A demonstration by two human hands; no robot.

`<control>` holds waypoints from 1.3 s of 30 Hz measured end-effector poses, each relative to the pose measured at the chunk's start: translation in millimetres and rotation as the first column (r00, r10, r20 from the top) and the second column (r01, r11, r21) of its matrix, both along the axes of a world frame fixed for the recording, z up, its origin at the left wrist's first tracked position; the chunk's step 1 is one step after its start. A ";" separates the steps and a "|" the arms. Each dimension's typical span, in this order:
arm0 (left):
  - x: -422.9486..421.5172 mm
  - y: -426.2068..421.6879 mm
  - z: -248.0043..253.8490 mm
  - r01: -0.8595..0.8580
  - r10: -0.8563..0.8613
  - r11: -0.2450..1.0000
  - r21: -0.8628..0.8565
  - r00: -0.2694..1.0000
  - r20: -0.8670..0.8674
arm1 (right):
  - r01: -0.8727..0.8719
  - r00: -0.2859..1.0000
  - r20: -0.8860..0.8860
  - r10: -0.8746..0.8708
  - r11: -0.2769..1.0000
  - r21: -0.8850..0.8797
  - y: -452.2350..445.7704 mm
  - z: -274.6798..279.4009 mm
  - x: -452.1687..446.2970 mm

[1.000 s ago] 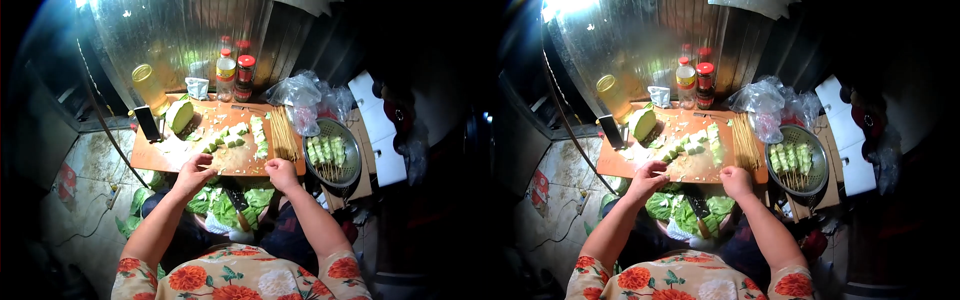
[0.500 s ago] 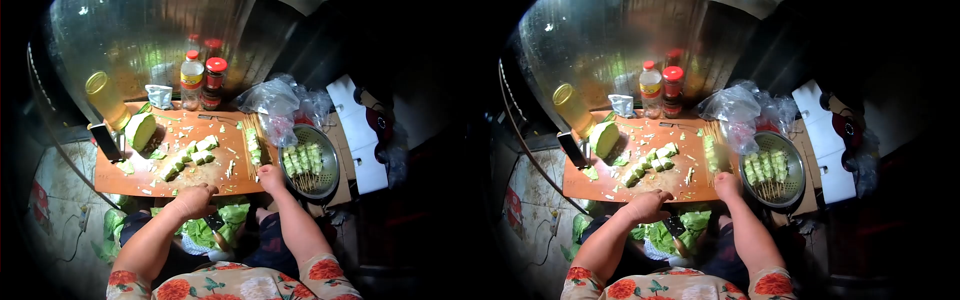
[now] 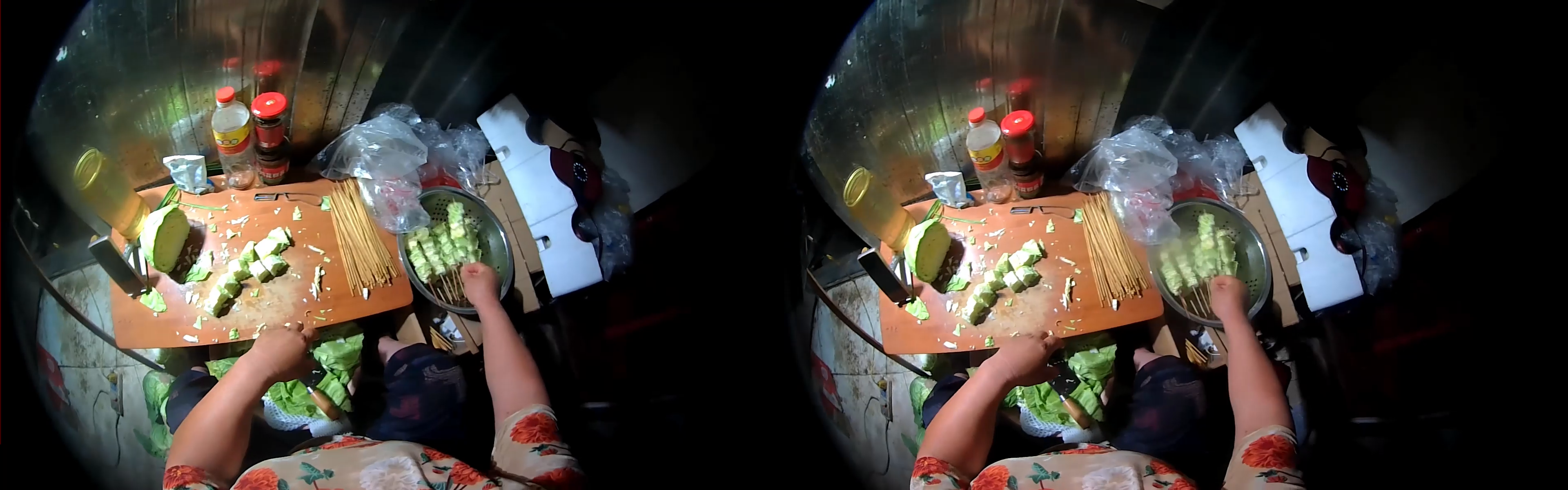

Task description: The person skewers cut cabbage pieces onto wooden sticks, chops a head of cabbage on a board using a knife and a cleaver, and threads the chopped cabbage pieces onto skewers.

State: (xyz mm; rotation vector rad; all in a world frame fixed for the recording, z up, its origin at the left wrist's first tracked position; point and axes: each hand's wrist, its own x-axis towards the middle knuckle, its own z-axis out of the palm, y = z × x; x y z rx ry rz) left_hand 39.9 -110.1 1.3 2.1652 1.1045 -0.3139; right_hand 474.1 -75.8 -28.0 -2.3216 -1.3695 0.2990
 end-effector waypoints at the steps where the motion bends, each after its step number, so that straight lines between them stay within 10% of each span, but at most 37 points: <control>1: 2.4 1.0 -3.8 0.020 -0.020 1.000 0.007 1.000 -0.009 | 0.005 1.000 0.004 -0.005 1.000 -0.001 -2.8 0.6 9.2; 3: 7.0 1.9 -2.3 0.034 -0.034 0.999 0.006 0.999 -0.032 | 0.106 0.979 0.195 -0.062 0.969 -0.222 -8.5 7.1 22.0; 22: 25.6 7.6 -7.2 0.079 -0.080 0.997 -0.013 0.995 -0.057 | 0.332 0.888 0.408 -0.213 0.910 -0.248 11.3 -35.7 115.8; 27: 33.8 10.7 -6.0 0.075 -0.078 0.995 -0.060 0.995 -0.054 | 0.309 0.871 0.490 -0.042 0.822 -0.479 33.2 -44.8 119.6; 39: 28.5 -2.5 -29.5 0.106 -0.105 0.993 0.043 0.994 -0.027 | 0.244 0.864 0.503 -0.035 0.902 -0.356 27.1 -23.6 93.8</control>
